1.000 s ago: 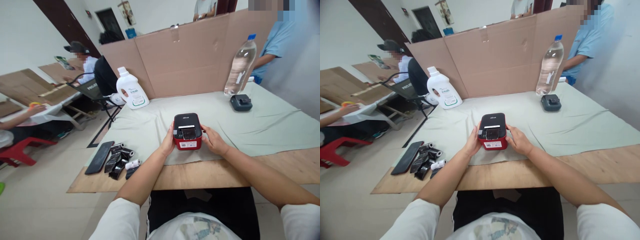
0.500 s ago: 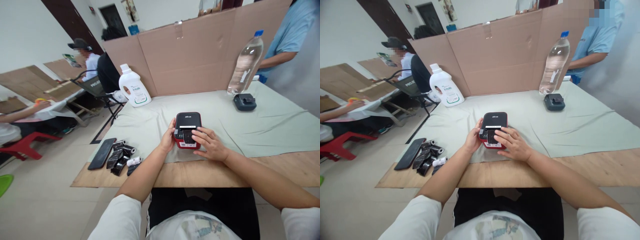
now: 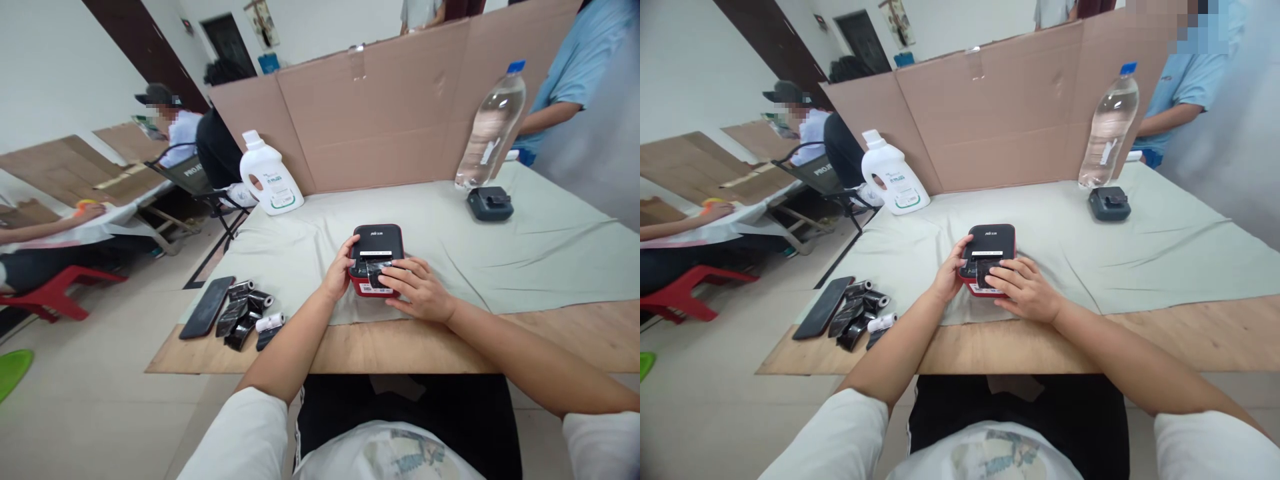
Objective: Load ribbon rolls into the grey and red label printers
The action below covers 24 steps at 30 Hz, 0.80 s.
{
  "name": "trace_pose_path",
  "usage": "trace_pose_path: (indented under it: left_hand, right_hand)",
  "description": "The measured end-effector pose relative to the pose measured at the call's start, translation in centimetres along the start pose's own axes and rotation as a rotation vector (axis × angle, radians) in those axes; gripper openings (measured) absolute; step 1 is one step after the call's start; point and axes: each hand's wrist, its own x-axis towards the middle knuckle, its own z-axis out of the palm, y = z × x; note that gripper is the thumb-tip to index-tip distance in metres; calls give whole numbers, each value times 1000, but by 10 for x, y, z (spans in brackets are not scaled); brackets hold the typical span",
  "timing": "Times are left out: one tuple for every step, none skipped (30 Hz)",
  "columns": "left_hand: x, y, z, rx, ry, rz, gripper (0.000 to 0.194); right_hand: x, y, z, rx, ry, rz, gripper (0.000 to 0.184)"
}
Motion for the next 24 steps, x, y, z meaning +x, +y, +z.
trace_pose_path:
  left_hand:
    - [0,-1,0,7,-2,16,63]
    - [1,-2,-1,7,-6,29,63]
    - [2,-3,-1,4,-10,40,64]
    - [2,-4,-1,-2,-15,44,67]
    - [3,-5,-2,-7,-19,45,71]
    - [4,-6,-2,-12,-17,46,76]
    - [5,-7,-2,-13,-9,48,81]
    - [6,-8,-2,-15,3,48,86]
    - [6,-8,-2,-18,19,48,89]
    - [6,-8,-1,-21,32,47,89]
    - [5,-8,-1,-25,41,49,88]
    - [4,-8,0,-27,42,51,84]
    - [3,-8,1,-28,36,55,79]
    - [1,-7,2,-29,29,57,74]
    - [0,-6,2,-30,21,51,69]
    - [-1,-6,3,-32,14,35,66]
    - [-2,-5,3,-34,11,13,64]
    - [-2,-5,2,-36,11,-8,63]
    - [-3,-5,2,-37,13,-24,63]
    - [-3,-5,1,-38,13,-32,62]
    - [-2,-6,0,-38,12,-32,61]
    - [-2,-7,-1,-39,9,-29,61]
    - [-2,-8,-2,-38,2,-26,60]
    - [-2,-8,-2,-34,-2,-23,59]
  right_hand:
    - [0,0,0,6,-1,3,45]
    - [-1,0,1,10,-5,7,44]
    - [-1,0,1,12,-13,12,43]
    - [-1,0,1,11,-26,20,43]
    - [-2,0,2,12,-42,32,42]
    - [-2,0,2,17,-58,44,42]
    - [-2,0,2,26,-72,56,42]
    - [-2,0,2,39,-81,67,42]
    - [-2,0,2,53,-85,75,43]
    - [-2,0,2,65,-85,80,43]
    - [-2,0,1,72,-81,79,44]
    - [-2,0,1,73,-72,76,44]
    - [-2,0,0,69,-59,68,45]
    - [-1,1,0,62,-43,58,45]
    - [-1,1,-1,54,-28,48,46]
    - [0,1,-1,47,-13,41,46]
    - [0,2,-2,41,0,37,46]
    - [1,2,-3,39,9,37,46]
    - [1,2,-3,42,15,39,46]
    - [1,3,-4,52,16,45,48]
    - [1,3,-4,68,15,53,50]
    - [0,5,-4,91,13,70,53]
    - [-1,7,-4,117,15,96,56]
    - [-3,9,-4,143,23,135,57]
